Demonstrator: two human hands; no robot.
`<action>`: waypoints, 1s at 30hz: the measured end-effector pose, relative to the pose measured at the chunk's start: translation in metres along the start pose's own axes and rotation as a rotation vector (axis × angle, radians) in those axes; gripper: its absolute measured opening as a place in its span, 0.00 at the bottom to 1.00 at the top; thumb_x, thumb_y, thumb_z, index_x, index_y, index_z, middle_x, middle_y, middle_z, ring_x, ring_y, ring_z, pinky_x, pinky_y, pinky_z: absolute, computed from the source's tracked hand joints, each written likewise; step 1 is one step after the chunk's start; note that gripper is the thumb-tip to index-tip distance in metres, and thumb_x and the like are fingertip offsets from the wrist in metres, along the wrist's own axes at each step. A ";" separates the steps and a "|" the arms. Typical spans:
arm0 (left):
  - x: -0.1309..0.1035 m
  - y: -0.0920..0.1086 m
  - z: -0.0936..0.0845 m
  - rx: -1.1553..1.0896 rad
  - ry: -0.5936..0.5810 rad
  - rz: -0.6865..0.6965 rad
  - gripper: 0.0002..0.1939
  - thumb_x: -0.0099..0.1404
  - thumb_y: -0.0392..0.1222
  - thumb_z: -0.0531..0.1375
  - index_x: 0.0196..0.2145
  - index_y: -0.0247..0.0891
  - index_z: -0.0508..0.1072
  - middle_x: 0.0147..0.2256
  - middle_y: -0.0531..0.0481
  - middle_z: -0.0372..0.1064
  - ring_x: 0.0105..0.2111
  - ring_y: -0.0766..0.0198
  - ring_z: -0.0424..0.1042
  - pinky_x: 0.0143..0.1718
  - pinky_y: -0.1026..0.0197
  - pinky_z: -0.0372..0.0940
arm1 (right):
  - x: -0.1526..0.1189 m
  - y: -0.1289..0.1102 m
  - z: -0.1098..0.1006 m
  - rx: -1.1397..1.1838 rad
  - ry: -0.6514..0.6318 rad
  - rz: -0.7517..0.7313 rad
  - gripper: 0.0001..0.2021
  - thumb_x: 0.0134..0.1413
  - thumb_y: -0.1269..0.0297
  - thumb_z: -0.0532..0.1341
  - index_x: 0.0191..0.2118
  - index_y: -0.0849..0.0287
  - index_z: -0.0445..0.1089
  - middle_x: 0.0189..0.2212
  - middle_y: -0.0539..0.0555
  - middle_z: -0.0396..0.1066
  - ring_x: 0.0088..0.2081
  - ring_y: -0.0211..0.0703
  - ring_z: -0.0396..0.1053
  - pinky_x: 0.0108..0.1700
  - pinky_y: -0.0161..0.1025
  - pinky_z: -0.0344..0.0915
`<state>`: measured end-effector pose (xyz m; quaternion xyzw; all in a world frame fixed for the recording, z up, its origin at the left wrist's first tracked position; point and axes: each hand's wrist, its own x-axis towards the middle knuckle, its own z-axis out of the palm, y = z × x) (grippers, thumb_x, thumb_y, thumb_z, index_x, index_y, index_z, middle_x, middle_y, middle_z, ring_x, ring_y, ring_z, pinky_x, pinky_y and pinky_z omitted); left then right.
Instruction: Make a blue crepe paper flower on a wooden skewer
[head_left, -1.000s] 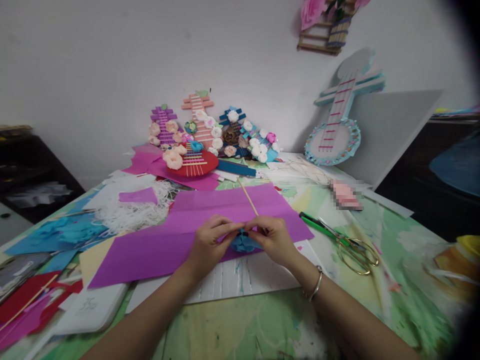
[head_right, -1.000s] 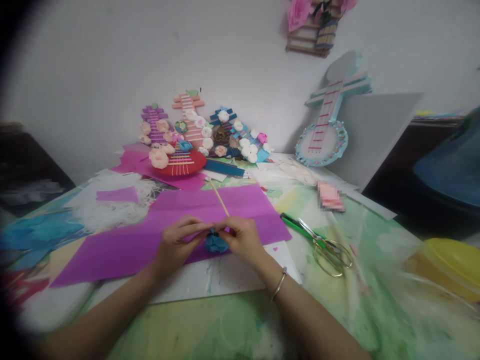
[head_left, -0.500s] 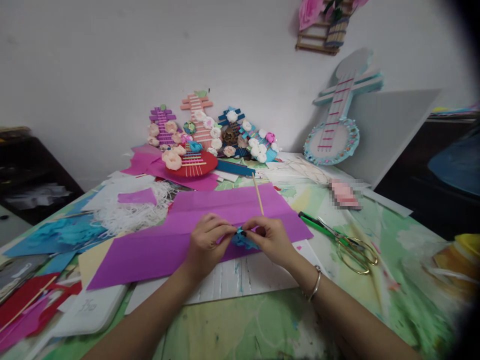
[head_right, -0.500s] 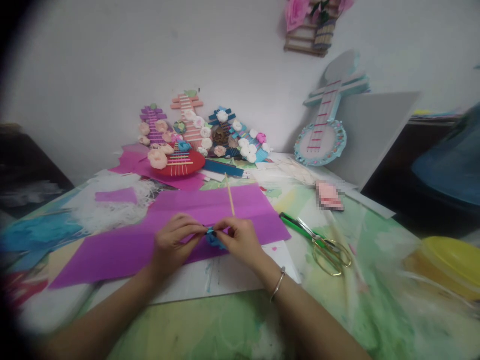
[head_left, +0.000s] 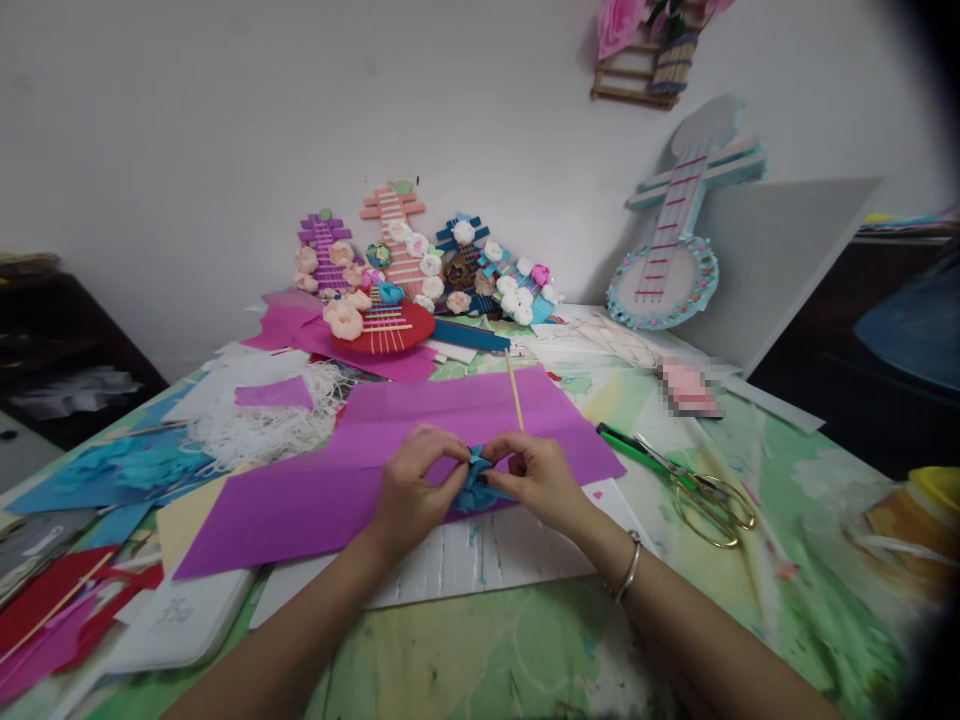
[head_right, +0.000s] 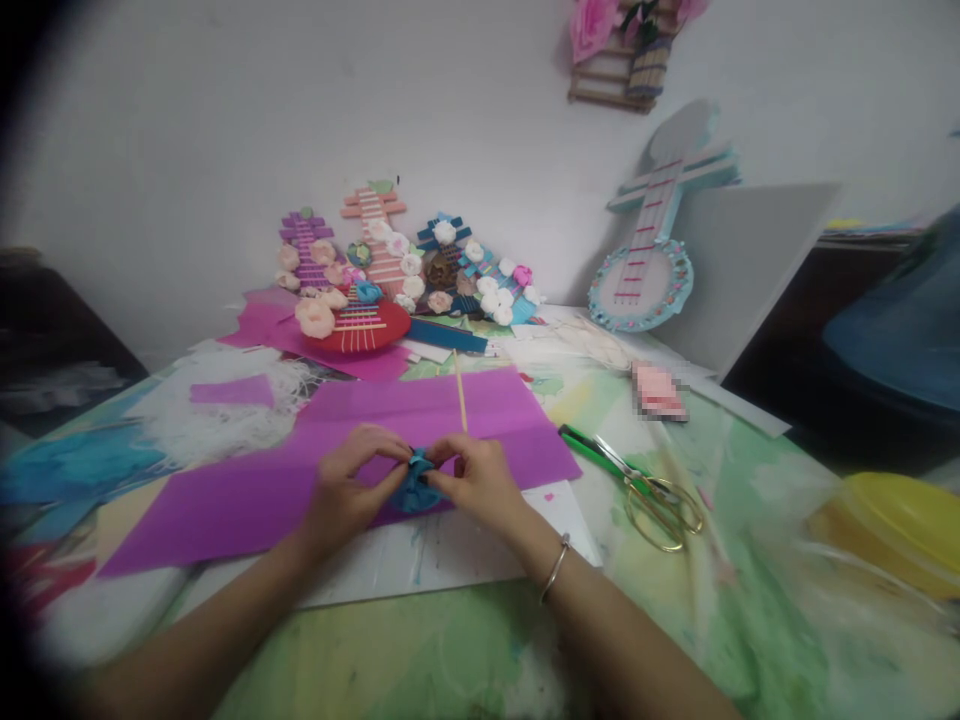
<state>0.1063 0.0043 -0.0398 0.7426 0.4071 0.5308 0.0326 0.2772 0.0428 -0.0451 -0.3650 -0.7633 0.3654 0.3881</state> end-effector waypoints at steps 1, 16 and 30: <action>0.000 0.000 0.000 -0.030 -0.010 -0.061 0.04 0.55 0.30 0.59 0.28 0.37 0.71 0.28 0.49 0.70 0.32 0.63 0.68 0.35 0.60 0.63 | 0.000 0.000 0.000 -0.004 -0.006 0.006 0.06 0.41 0.71 0.64 0.31 0.61 0.71 0.23 0.48 0.69 0.19 0.29 0.56 0.22 0.29 0.53; 0.003 -0.010 0.005 -0.767 -0.221 -0.710 0.15 0.49 0.45 0.67 0.29 0.33 0.69 0.27 0.52 0.67 0.27 0.68 0.67 0.29 0.65 0.62 | 0.001 0.001 -0.004 0.377 -0.124 0.201 0.08 0.41 0.65 0.63 0.28 0.62 0.67 0.19 0.47 0.62 0.20 0.31 0.58 0.22 0.30 0.55; 0.001 -0.009 0.006 -0.857 -0.319 -0.798 0.17 0.45 0.44 0.68 0.25 0.35 0.64 0.24 0.53 0.65 0.25 0.68 0.66 0.27 0.65 0.61 | 0.001 -0.006 -0.007 0.359 -0.131 0.123 0.07 0.43 0.64 0.62 0.27 0.61 0.65 0.21 0.47 0.61 0.23 0.32 0.57 0.24 0.31 0.53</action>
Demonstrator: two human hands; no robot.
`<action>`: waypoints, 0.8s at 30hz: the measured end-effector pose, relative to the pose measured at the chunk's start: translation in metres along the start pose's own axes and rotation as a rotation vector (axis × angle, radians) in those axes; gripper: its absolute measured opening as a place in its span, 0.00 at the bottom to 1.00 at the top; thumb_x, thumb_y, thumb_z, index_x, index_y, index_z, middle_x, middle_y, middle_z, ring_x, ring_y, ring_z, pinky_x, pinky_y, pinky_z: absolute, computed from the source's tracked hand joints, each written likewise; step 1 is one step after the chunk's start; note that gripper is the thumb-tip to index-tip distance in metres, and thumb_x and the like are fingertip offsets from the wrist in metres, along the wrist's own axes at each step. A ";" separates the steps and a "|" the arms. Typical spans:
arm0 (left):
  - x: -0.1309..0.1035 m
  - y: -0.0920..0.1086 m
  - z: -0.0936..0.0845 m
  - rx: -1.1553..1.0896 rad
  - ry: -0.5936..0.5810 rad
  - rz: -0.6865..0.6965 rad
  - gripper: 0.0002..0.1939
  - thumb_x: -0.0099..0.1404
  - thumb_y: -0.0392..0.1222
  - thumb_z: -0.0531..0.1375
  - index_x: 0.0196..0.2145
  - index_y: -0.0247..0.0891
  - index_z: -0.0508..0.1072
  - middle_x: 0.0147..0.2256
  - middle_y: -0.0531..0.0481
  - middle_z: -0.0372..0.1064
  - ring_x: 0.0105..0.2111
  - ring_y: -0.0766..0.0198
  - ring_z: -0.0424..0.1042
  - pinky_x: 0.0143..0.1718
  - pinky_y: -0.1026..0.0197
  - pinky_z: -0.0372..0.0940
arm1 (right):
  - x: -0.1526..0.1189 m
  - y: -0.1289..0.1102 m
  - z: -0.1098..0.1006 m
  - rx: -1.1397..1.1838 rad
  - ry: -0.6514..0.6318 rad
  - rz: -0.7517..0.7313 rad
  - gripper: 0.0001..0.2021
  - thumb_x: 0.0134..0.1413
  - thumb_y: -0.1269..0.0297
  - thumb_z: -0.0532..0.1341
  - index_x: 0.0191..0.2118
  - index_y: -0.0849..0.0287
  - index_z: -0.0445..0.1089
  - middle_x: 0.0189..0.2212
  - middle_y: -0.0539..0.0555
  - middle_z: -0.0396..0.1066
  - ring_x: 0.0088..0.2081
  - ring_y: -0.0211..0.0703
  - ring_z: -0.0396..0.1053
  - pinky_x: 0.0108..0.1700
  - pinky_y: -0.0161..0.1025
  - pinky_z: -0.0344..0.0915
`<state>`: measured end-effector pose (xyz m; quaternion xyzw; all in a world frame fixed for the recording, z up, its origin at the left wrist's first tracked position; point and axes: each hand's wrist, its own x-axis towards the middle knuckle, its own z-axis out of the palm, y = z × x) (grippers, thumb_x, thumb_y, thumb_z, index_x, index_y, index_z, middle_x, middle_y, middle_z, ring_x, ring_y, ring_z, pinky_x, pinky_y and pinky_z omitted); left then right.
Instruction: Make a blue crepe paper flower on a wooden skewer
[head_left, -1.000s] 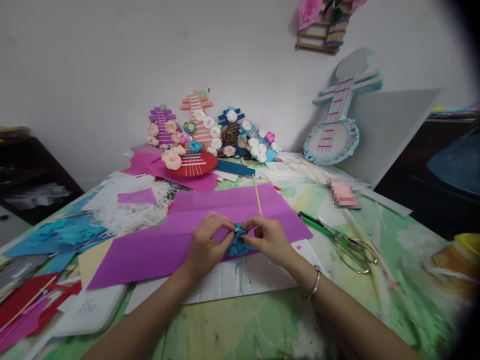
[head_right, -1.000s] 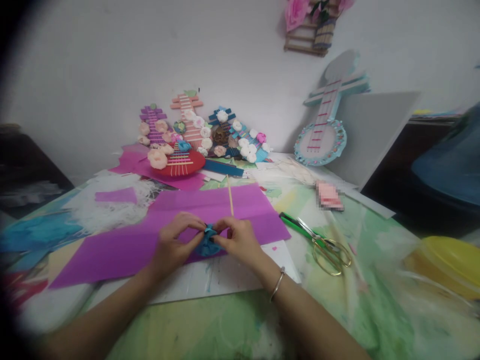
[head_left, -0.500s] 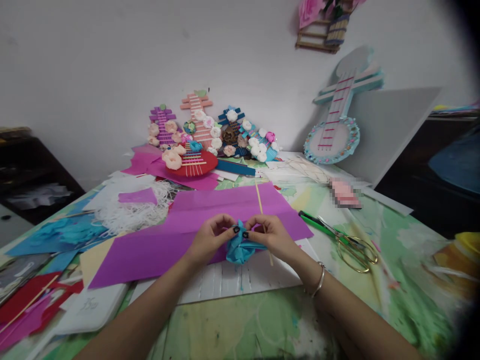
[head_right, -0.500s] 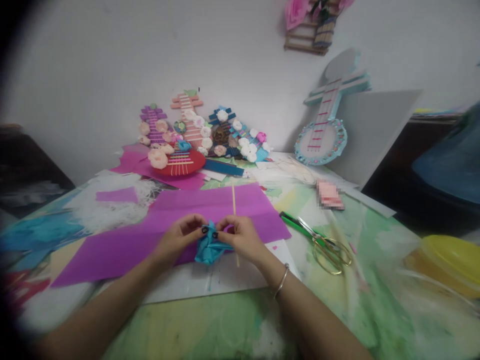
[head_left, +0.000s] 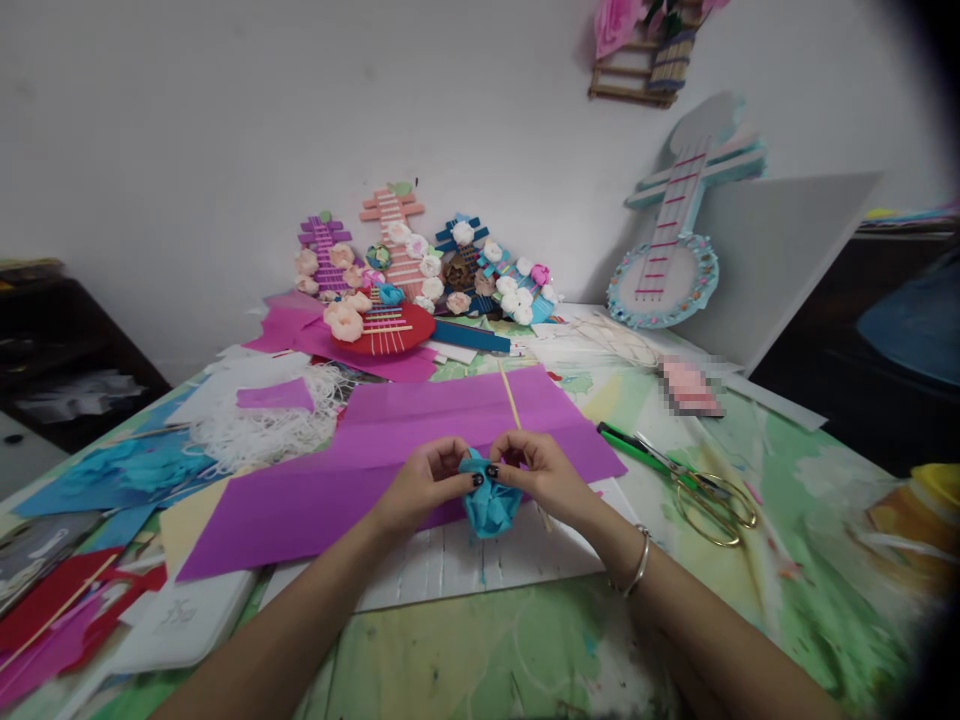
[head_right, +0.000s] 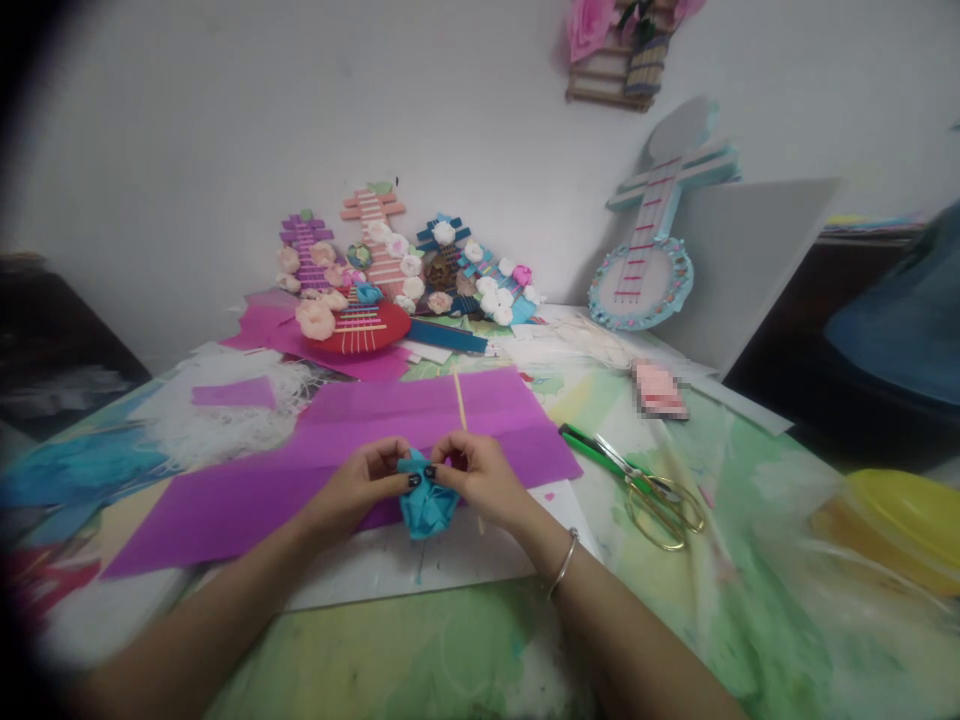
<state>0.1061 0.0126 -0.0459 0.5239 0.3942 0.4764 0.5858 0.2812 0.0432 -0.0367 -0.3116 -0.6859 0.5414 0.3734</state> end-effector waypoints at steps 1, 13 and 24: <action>0.000 0.000 0.000 0.009 0.004 0.009 0.17 0.45 0.44 0.68 0.25 0.35 0.63 0.24 0.53 0.65 0.25 0.68 0.66 0.27 0.65 0.61 | 0.000 0.000 0.000 0.009 -0.005 0.000 0.07 0.43 0.64 0.62 0.27 0.62 0.65 0.21 0.47 0.61 0.23 0.32 0.58 0.25 0.31 0.54; -0.002 0.002 0.004 0.149 0.029 0.051 0.16 0.44 0.34 0.65 0.30 0.36 0.63 0.25 0.55 0.63 0.26 0.69 0.66 0.27 0.66 0.61 | -0.003 0.002 0.006 -0.043 -0.019 -0.004 0.03 0.45 0.69 0.59 0.29 0.61 0.65 0.23 0.47 0.62 0.24 0.31 0.58 0.25 0.30 0.54; 0.001 0.002 0.000 0.166 0.166 0.178 0.16 0.44 0.37 0.67 0.30 0.36 0.65 0.27 0.52 0.70 0.28 0.64 0.70 0.31 0.62 0.65 | 0.001 0.007 0.003 -0.006 0.055 -0.053 0.07 0.48 0.63 0.59 0.28 0.61 0.62 0.23 0.47 0.61 0.25 0.33 0.59 0.27 0.32 0.58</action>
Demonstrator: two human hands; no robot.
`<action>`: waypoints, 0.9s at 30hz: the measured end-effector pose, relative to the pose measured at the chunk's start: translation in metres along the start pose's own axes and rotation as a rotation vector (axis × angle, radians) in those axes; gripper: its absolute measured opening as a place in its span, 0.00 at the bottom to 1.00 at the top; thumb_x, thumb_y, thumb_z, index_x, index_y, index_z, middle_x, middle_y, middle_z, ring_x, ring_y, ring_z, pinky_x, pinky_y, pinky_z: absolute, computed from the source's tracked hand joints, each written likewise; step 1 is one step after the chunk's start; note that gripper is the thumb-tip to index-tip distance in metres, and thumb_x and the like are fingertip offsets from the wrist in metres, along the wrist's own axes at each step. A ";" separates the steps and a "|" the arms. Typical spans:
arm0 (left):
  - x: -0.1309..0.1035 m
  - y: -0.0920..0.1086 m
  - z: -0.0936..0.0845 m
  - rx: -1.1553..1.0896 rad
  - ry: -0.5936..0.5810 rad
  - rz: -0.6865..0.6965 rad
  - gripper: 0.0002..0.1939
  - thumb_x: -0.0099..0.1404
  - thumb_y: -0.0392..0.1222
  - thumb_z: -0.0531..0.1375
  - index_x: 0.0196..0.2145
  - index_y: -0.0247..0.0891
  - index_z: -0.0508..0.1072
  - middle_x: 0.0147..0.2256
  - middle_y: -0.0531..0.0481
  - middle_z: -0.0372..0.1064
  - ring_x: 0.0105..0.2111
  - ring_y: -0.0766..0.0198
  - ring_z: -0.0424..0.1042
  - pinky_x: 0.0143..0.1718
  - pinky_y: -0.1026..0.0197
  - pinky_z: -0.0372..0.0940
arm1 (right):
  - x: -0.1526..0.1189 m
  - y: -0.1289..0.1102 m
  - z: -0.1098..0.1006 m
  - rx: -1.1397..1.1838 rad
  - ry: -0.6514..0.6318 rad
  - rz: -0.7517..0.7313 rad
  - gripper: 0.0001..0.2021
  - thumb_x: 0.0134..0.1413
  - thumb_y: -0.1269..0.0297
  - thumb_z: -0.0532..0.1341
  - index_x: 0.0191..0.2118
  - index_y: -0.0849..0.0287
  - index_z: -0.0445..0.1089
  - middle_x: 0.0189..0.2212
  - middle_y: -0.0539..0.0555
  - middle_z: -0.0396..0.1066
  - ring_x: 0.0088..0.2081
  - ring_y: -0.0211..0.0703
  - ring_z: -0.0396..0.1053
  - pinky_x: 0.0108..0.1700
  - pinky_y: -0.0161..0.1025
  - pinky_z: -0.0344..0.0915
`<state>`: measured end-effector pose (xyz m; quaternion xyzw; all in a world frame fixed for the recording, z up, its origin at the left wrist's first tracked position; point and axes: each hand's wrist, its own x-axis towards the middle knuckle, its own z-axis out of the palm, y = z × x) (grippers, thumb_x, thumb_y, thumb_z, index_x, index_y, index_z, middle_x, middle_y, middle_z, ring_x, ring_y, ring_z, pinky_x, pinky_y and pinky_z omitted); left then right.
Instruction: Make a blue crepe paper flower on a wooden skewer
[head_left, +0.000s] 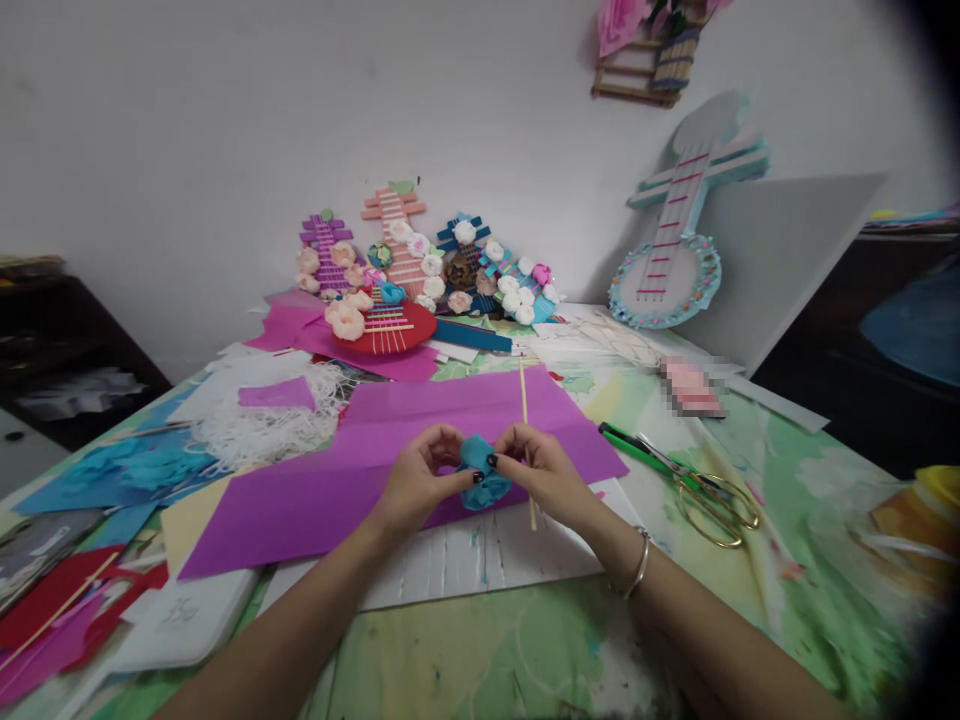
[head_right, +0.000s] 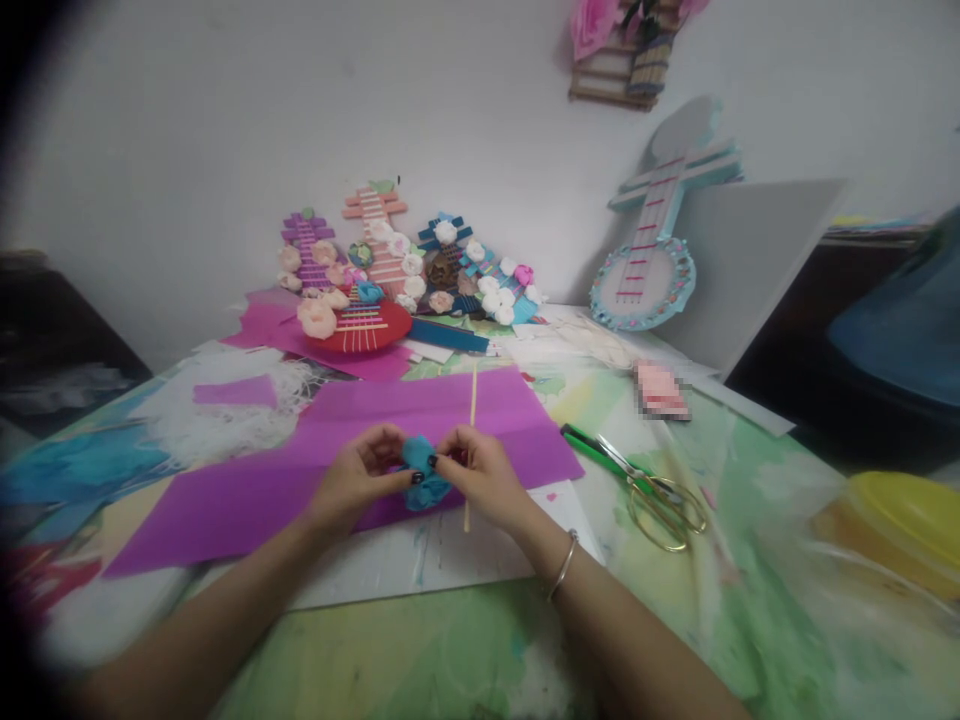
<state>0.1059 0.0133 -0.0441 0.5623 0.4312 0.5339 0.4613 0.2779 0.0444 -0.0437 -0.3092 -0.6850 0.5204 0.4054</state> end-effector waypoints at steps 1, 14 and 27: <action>0.000 0.001 0.000 0.049 0.017 0.027 0.15 0.45 0.37 0.67 0.30 0.36 0.66 0.27 0.52 0.70 0.28 0.64 0.70 0.32 0.61 0.65 | 0.000 0.001 0.000 -0.011 0.007 -0.003 0.06 0.48 0.64 0.59 0.28 0.61 0.62 0.23 0.47 0.61 0.25 0.33 0.59 0.27 0.32 0.57; -0.005 0.001 0.001 0.633 0.064 0.237 0.09 0.51 0.32 0.62 0.32 0.37 0.70 0.31 0.50 0.71 0.34 0.60 0.71 0.37 0.58 0.63 | 0.002 0.015 0.005 -0.149 0.102 0.059 0.01 0.42 0.70 0.58 0.25 0.61 0.63 0.21 0.48 0.63 0.24 0.33 0.60 0.25 0.31 0.56; 0.002 -0.003 -0.003 0.184 0.055 -0.159 0.13 0.50 0.41 0.63 0.33 0.33 0.77 0.31 0.45 0.76 0.29 0.61 0.73 0.33 0.61 0.66 | 0.001 -0.007 -0.019 -0.589 0.051 -0.275 0.16 0.55 0.75 0.47 0.45 0.58 0.65 0.36 0.55 0.69 0.40 0.42 0.64 0.41 0.41 0.61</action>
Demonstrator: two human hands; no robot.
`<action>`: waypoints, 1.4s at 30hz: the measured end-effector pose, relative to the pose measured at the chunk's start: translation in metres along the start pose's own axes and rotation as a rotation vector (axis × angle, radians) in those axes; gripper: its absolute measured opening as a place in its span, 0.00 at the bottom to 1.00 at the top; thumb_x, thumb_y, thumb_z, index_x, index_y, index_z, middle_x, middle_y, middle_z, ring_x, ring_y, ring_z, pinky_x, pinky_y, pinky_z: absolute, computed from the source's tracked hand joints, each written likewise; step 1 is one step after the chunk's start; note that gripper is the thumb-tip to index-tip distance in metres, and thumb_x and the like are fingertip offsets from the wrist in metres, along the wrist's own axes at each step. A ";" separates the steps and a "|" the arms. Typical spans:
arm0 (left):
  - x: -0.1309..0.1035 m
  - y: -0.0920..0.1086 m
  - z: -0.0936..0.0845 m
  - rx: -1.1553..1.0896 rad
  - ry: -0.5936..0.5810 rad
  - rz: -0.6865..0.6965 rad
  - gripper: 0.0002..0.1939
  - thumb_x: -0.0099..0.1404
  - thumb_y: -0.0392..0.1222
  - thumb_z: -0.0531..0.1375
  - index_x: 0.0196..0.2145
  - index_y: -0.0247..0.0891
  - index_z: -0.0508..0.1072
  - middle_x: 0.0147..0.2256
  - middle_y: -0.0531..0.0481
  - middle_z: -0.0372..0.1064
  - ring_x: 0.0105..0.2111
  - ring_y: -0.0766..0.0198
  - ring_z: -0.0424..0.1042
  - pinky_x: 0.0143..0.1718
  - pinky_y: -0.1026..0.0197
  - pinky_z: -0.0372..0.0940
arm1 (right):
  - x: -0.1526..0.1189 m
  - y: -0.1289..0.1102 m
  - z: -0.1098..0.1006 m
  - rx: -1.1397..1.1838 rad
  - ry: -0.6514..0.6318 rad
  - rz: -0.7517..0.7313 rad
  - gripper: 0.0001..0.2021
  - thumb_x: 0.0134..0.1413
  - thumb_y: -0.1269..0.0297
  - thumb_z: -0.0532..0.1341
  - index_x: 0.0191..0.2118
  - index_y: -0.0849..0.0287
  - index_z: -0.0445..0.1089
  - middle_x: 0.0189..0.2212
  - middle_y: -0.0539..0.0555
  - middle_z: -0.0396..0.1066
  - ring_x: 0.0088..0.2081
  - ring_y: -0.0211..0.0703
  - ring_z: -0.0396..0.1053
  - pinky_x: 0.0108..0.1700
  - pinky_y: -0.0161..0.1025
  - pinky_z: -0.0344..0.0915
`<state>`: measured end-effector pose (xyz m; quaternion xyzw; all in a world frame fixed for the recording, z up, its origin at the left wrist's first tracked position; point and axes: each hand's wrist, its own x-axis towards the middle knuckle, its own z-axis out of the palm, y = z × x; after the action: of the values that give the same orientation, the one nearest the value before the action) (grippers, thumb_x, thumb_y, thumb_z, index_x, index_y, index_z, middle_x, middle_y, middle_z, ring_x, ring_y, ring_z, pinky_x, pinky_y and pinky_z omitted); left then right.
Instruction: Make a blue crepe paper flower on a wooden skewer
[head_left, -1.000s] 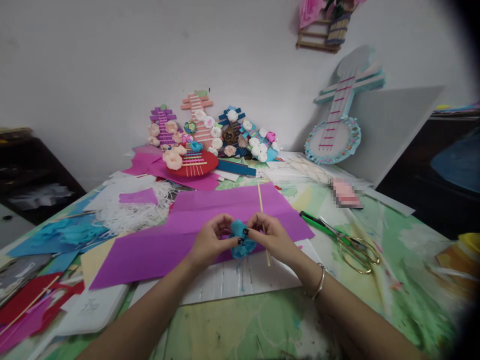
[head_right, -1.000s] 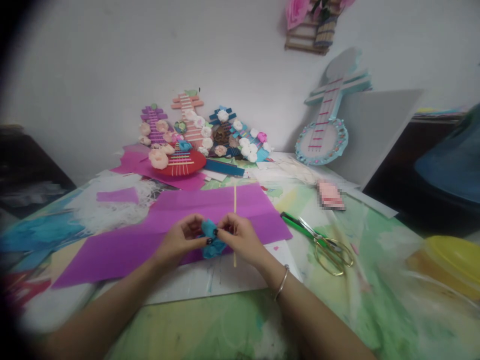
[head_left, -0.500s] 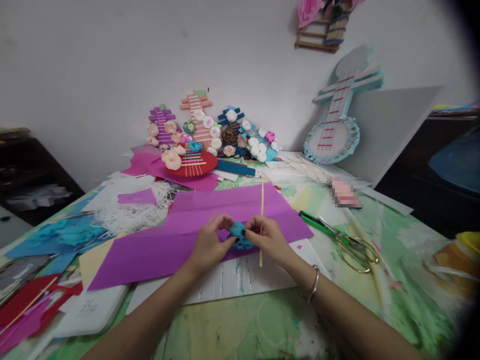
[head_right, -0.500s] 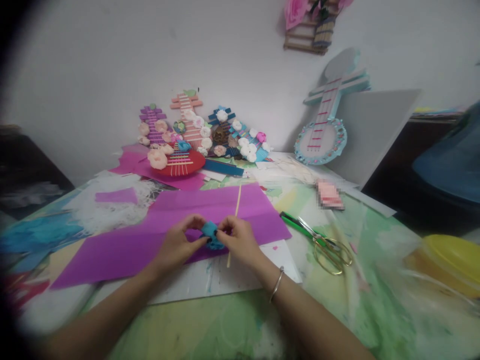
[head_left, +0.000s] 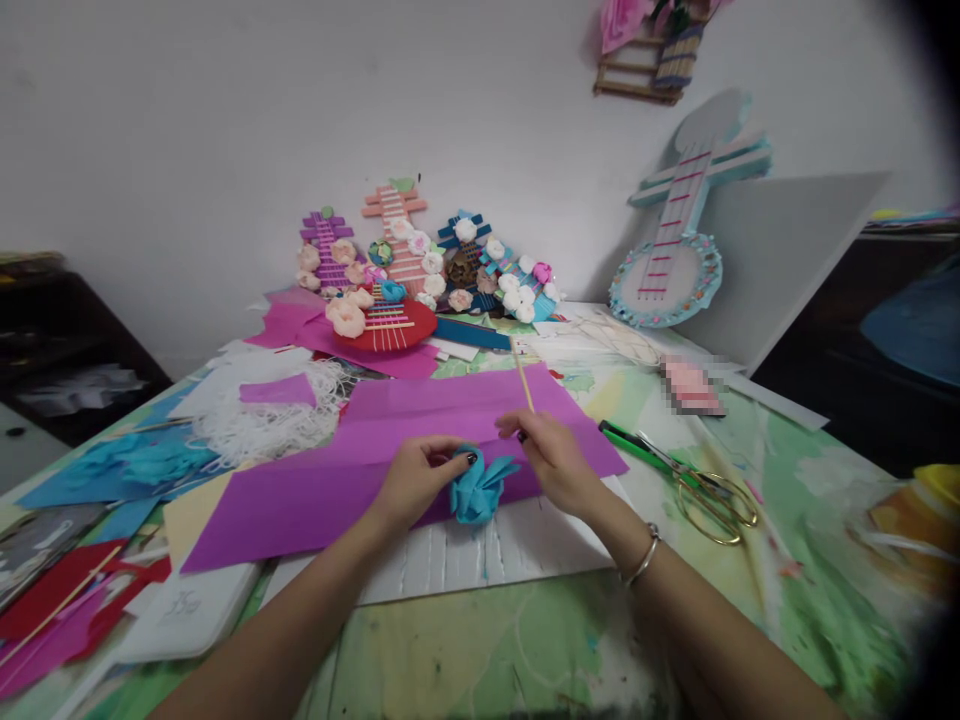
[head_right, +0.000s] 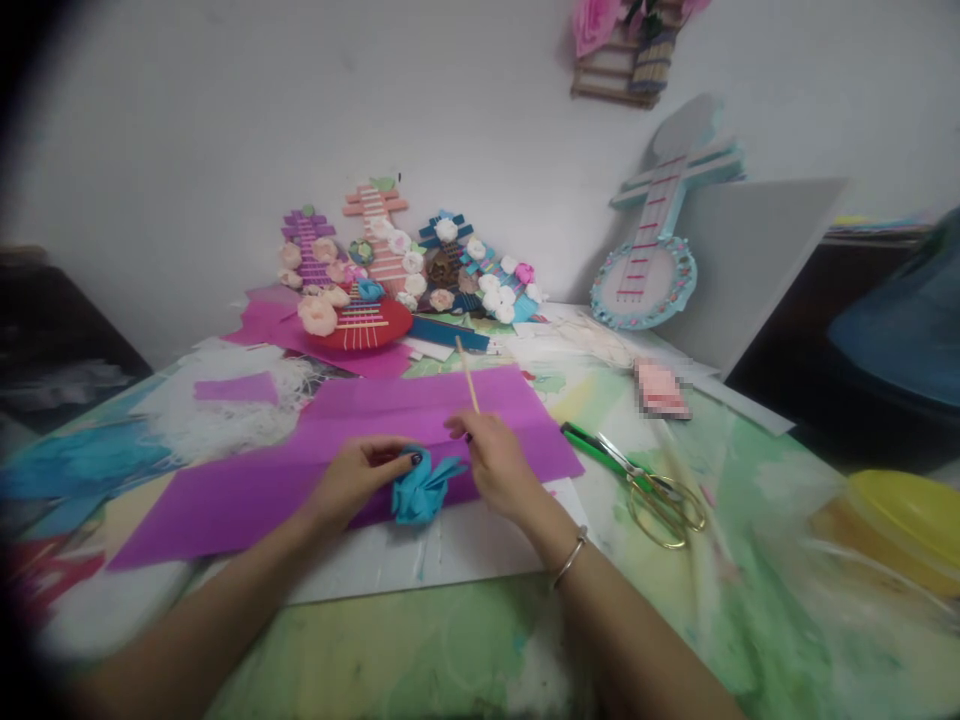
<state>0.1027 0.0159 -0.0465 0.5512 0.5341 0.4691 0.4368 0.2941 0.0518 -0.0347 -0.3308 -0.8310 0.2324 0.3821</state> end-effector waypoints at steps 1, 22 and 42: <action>0.001 -0.001 0.000 -0.049 -0.006 -0.031 0.14 0.49 0.41 0.64 0.34 0.32 0.77 0.31 0.45 0.76 0.28 0.62 0.73 0.33 0.61 0.66 | 0.000 -0.001 -0.004 -0.034 -0.021 -0.018 0.20 0.55 0.76 0.46 0.52 0.56 0.60 0.38 0.55 0.68 0.40 0.42 0.64 0.42 0.42 0.61; -0.002 0.004 0.000 -0.208 -0.124 -0.128 0.14 0.45 0.39 0.67 0.32 0.32 0.78 0.23 0.50 0.73 0.21 0.69 0.66 0.23 0.67 0.60 | -0.001 -0.004 -0.012 -0.216 -0.202 -0.083 0.19 0.53 0.77 0.53 0.47 0.55 0.71 0.32 0.53 0.74 0.30 0.36 0.67 0.30 0.32 0.57; -0.006 0.006 0.002 -0.198 -0.157 -0.075 0.20 0.57 0.49 0.58 0.15 0.34 0.69 0.15 0.50 0.65 0.15 0.68 0.62 0.19 0.65 0.58 | -0.007 -0.004 -0.001 -0.452 -0.044 -0.179 0.23 0.49 0.82 0.52 0.46 0.52 0.72 0.29 0.53 0.71 0.32 0.39 0.67 0.31 0.34 0.58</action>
<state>0.1062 0.0095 -0.0415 0.5201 0.4694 0.4585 0.5468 0.2967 0.0441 -0.0348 -0.3279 -0.8961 0.0129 0.2989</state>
